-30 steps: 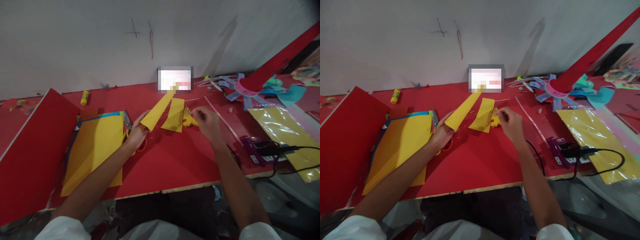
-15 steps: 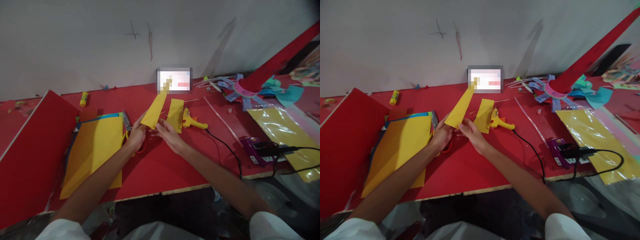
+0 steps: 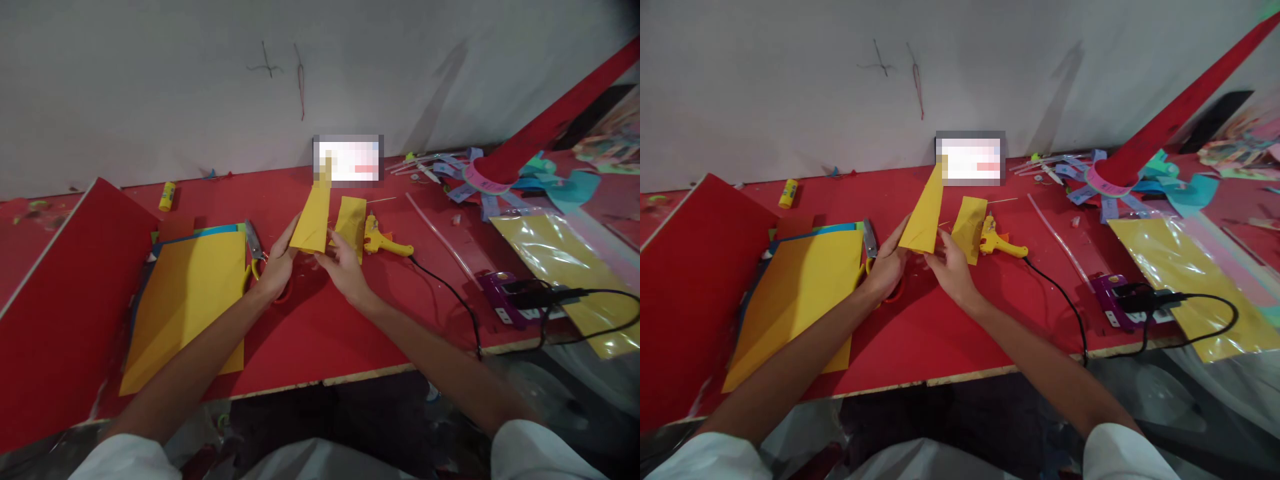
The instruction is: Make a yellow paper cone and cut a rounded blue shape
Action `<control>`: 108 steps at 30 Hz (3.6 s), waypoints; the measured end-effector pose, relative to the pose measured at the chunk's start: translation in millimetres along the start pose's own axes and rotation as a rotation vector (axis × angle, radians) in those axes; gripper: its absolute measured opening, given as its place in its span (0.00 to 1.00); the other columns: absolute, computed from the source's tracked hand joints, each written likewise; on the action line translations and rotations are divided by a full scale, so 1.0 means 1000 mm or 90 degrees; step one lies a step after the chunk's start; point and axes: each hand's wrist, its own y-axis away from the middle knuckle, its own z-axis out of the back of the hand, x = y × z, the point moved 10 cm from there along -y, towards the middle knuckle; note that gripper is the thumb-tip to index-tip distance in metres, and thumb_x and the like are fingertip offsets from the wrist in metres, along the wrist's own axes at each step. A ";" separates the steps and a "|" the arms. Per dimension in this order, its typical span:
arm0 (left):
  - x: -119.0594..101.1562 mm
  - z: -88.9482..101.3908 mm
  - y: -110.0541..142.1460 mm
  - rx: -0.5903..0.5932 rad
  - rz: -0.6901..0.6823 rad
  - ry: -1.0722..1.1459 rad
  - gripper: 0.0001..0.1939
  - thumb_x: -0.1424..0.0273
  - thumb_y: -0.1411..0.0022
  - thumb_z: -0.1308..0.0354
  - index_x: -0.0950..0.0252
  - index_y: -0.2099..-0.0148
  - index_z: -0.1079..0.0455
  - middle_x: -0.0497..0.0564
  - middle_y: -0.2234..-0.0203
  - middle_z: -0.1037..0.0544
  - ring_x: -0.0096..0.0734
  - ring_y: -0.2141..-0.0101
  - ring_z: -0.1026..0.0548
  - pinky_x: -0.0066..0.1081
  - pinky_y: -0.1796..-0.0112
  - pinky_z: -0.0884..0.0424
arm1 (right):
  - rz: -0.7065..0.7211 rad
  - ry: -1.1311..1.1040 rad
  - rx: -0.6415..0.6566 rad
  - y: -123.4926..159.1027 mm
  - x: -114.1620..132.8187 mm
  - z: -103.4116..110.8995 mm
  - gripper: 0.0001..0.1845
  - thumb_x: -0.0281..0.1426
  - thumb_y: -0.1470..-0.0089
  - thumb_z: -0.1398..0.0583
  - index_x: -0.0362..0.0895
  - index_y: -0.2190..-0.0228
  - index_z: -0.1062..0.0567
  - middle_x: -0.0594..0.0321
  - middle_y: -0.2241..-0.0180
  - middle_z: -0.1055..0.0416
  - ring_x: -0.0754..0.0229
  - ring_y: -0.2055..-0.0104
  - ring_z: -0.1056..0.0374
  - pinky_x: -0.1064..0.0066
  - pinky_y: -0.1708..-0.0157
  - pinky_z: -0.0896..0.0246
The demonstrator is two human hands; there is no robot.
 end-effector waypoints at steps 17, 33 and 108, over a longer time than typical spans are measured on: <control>0.006 -0.002 -0.002 0.064 0.047 0.045 0.25 0.56 0.35 0.30 0.55 0.39 0.24 0.57 0.36 0.23 0.52 0.34 0.28 0.49 0.38 0.28 | 0.025 0.114 -0.089 -0.008 0.018 0.043 0.11 0.39 0.39 0.38 0.48 0.61 0.19 0.65 0.75 0.28 0.57 0.75 0.31 0.63 0.76 0.30; 0.004 0.025 -0.006 -0.085 0.058 0.150 0.19 0.66 0.43 0.23 0.60 0.51 0.23 0.53 0.48 0.16 0.43 0.41 0.20 0.44 0.39 0.24 | 0.090 0.170 -0.127 -0.009 0.034 0.058 0.13 0.45 0.33 0.41 0.49 0.61 0.25 0.63 0.70 0.31 0.59 0.69 0.33 0.67 0.70 0.36; 0.002 0.010 -0.005 -0.017 0.107 0.188 0.18 0.54 0.32 0.33 0.59 0.46 0.22 0.53 0.44 0.17 0.45 0.39 0.22 0.44 0.36 0.26 | 0.288 0.352 -0.114 0.012 0.069 0.039 0.14 0.44 0.33 0.37 0.47 0.65 0.22 0.61 0.65 0.26 0.60 0.68 0.34 0.66 0.67 0.34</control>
